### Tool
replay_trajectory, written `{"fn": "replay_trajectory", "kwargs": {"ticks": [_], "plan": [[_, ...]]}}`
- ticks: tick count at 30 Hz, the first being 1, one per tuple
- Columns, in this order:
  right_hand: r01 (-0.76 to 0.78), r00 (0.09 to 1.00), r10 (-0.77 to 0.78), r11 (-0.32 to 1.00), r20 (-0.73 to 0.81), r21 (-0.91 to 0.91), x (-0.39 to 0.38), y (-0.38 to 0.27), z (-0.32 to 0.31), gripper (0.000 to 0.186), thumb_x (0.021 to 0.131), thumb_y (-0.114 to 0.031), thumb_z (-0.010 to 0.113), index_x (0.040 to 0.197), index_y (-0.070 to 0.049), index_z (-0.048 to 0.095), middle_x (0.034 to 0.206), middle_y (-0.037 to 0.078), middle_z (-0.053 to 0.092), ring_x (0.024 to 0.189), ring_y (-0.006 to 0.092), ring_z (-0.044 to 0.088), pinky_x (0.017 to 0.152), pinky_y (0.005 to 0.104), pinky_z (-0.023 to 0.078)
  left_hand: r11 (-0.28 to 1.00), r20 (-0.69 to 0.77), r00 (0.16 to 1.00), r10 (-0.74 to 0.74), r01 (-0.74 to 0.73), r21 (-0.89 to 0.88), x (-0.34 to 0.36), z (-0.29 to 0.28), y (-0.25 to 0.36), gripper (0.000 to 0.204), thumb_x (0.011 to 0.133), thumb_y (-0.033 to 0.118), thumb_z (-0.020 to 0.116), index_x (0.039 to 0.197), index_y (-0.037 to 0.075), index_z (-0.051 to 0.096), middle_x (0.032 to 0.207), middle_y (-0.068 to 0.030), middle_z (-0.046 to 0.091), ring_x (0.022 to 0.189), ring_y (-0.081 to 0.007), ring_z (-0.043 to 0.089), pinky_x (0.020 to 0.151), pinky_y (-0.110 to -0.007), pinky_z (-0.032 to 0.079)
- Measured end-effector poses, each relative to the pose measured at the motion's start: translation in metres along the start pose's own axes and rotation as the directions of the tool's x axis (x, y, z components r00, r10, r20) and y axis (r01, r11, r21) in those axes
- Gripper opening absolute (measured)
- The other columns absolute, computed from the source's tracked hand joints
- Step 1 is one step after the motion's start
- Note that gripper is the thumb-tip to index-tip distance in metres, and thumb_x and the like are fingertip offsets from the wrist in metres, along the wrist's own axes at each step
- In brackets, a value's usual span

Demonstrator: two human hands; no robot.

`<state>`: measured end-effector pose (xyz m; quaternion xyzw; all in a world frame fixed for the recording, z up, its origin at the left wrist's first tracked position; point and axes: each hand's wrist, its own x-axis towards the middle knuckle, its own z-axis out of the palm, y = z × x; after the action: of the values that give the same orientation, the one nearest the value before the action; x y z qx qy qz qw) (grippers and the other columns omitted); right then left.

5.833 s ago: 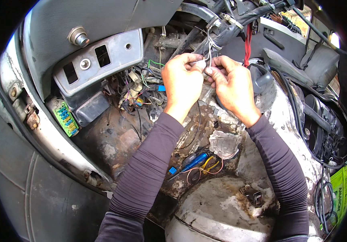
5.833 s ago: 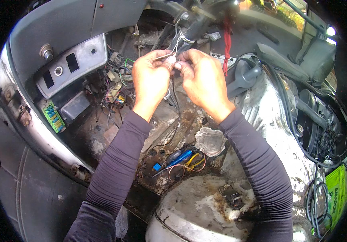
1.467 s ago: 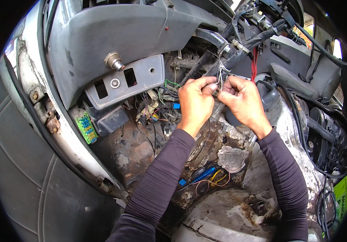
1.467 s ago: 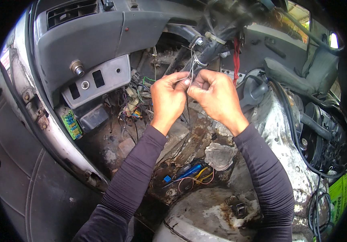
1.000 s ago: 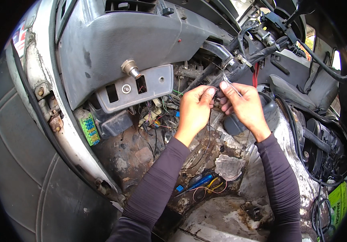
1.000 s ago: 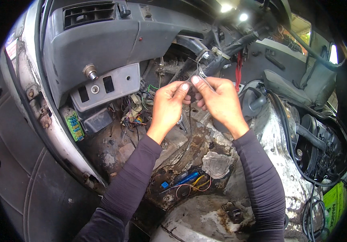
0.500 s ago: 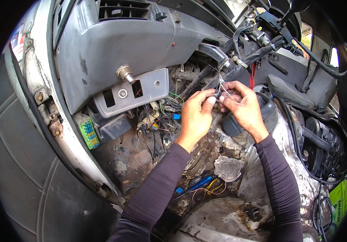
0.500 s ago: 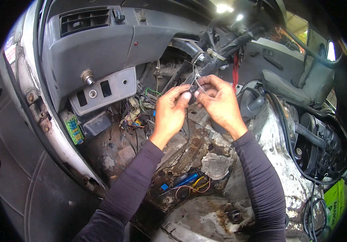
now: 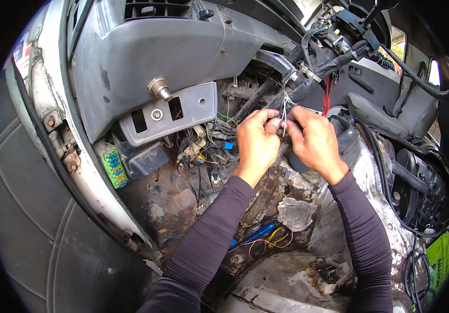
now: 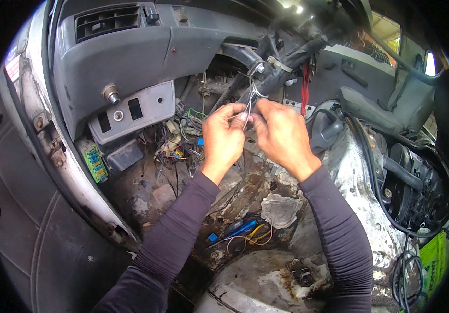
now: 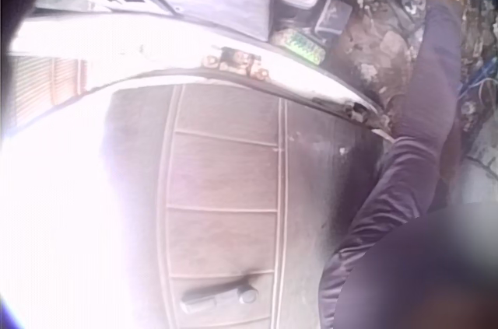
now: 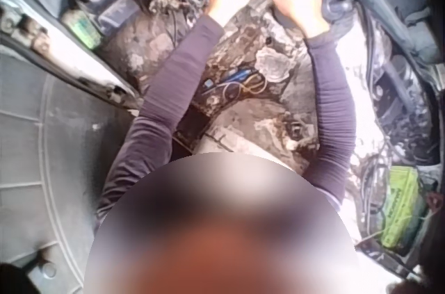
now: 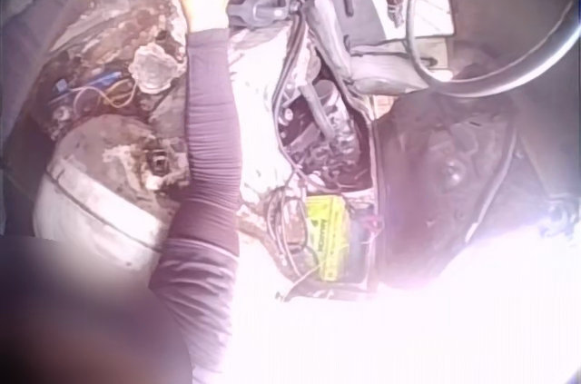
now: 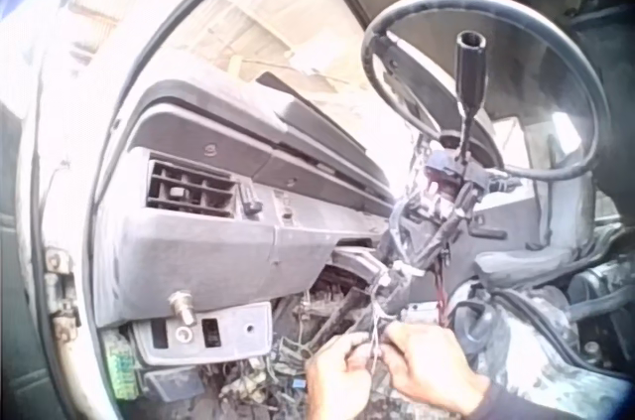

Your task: The person works on the vehicle's under-dash wiring, stripping wire ends with a yellow-handled tool and twisting wires together by hand. They handle multiple wire bundles and connectors while reaching into the confined space beneath the dashboard.

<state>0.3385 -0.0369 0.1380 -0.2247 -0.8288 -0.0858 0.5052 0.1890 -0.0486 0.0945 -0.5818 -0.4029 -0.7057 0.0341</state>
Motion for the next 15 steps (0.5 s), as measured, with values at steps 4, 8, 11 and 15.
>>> {"fn": "replay_trajectory", "kwargs": {"ticks": [4, 8, 11, 15], "plan": [[-0.122, 0.991, 0.119, 0.991, 0.064, 0.055, -0.008, -0.005, -0.007, 0.018, 0.091, -0.017, 0.071, 0.088, -0.001, 0.064, 0.079, 0.02, 0.067, 0.079, 0.0445, 0.066, 0.066, 0.0503, 0.049, 1.0, -0.044, 0.999, -0.023, 0.022, -0.021, -0.003, 0.004, 0.001, 0.012, 0.093, 0.0, 0.069, 0.103, -0.005, 0.076, 0.094, -0.0104, 0.078, 0.084, -0.0147, 0.071, 0.077, -0.031, 0.055], [-0.202, 0.977, 0.184, 0.961, 0.111, 0.187, -0.008, -0.004, -0.007, 0.022, 0.091, -0.02, 0.076, 0.087, -0.001, 0.067, 0.071, 0.014, 0.066, 0.064, 0.0278, 0.063, 0.061, 0.0405, 0.047, 0.988, -0.033, 0.991, -0.131, 0.127, -0.084, -0.005, 0.0, 0.001, 0.02, 0.093, -0.004, 0.068, 0.111, -0.006, 0.075, 0.102, -0.0117, 0.078, 0.09, -0.0155, 0.071, 0.083, -0.03, 0.057], [-0.261, 0.965, 0.234, 0.897, 0.117, 0.356, 0.0, -0.002, 0.004, 0.027, 0.09, -0.024, 0.08, 0.086, 0.0, 0.069, 0.067, 0.008, 0.064, 0.06, 0.0135, 0.055, 0.057, 0.0344, 0.044, 0.894, 0.01, 0.99, -0.139, 0.13, -0.429, -0.005, -0.003, 0.002, 0.028, 0.094, -0.008, 0.065, 0.121, -0.005, 0.073, 0.113, -0.0109, 0.076, 0.096, -0.0151, 0.071, 0.087, -0.029, 0.058], [-0.296, 0.954, 0.286, 0.852, 0.091, 0.432, 0.009, 0.0, 0.019, 0.037, 0.091, -0.031, 0.083, 0.081, 0.001, 0.069, 0.065, 0.003, 0.063, 0.06, 0.007, 0.05, 0.054, 0.0305, 0.042, 0.875, 0.19, 0.973, -0.134, 0.206, -0.438, -0.014, -0.015, 0.006, 0.027, 0.1, 0.0, 0.066, 0.126, -0.003, 0.071, 0.111, -0.0071, 0.075, 0.096, -0.0104, 0.069, 0.084, -0.027, 0.059]]}}
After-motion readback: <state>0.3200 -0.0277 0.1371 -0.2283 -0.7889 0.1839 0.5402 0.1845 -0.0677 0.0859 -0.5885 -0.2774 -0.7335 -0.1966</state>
